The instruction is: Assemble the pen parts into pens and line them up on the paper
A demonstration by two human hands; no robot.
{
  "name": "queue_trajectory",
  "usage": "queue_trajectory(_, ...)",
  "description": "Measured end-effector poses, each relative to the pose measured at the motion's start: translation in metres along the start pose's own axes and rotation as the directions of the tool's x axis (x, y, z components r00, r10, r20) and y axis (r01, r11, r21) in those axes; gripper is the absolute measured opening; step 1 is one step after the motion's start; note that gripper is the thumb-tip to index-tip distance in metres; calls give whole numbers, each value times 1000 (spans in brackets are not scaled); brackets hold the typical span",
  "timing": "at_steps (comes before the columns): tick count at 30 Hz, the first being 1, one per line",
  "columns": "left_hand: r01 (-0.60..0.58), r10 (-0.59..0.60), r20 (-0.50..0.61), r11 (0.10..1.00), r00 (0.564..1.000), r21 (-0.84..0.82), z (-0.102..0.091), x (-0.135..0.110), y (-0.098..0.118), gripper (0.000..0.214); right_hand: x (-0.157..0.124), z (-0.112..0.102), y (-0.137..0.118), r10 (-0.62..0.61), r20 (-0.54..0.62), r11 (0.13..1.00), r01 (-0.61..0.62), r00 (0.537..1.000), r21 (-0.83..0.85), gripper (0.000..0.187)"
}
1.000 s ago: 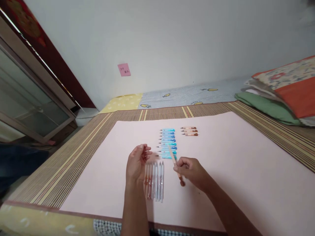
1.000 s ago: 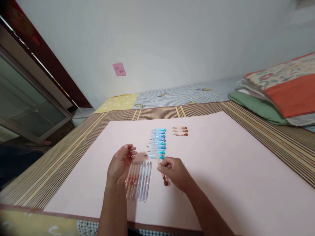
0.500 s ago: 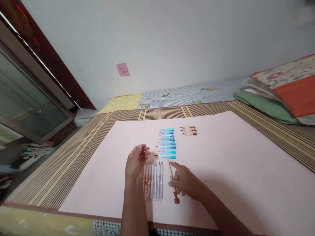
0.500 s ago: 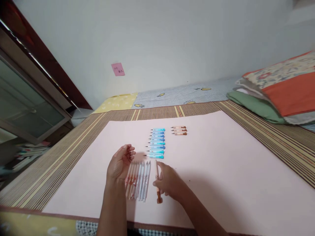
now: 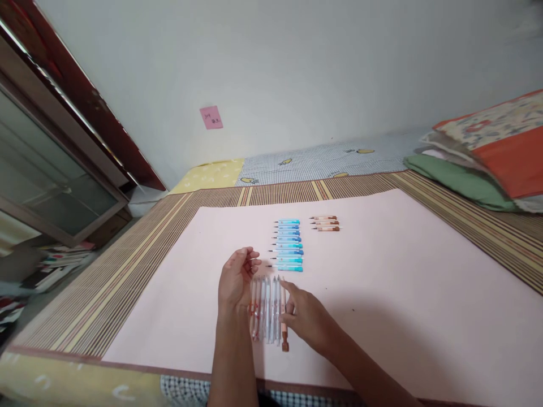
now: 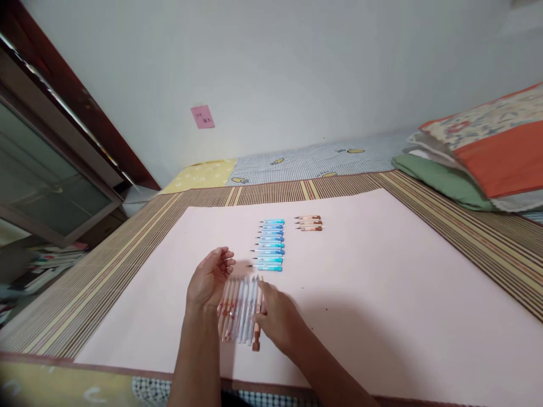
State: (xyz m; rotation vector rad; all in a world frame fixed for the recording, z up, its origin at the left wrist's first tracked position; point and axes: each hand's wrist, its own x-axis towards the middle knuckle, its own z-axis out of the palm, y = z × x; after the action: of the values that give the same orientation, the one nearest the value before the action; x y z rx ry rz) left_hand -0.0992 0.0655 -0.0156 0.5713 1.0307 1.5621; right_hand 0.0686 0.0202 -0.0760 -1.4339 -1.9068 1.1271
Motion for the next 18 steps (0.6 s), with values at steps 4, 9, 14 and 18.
queue_trajectory(4,-1,1,12,1000,1000,3,-1,0,1,33,0,-6,-2,-1,-14,999,0,1000,-47,67)
queue_trajectory(9,-6,6,27,1000,1000,0,-2,0,0,33,-2,-10,-5,-50,-35,991,45,998,-128,59)
queue_trajectory(14,-7,7,28,1000,1000,-6,-3,2,-1,36,-3,-4,-4,-65,-29,974,57,997,-220,58)
queue_trajectory(18,-3,3,18,1000,1000,-13,-5,3,-1,33,-1,-7,-3,-11,-52,967,-2,999,-254,56)
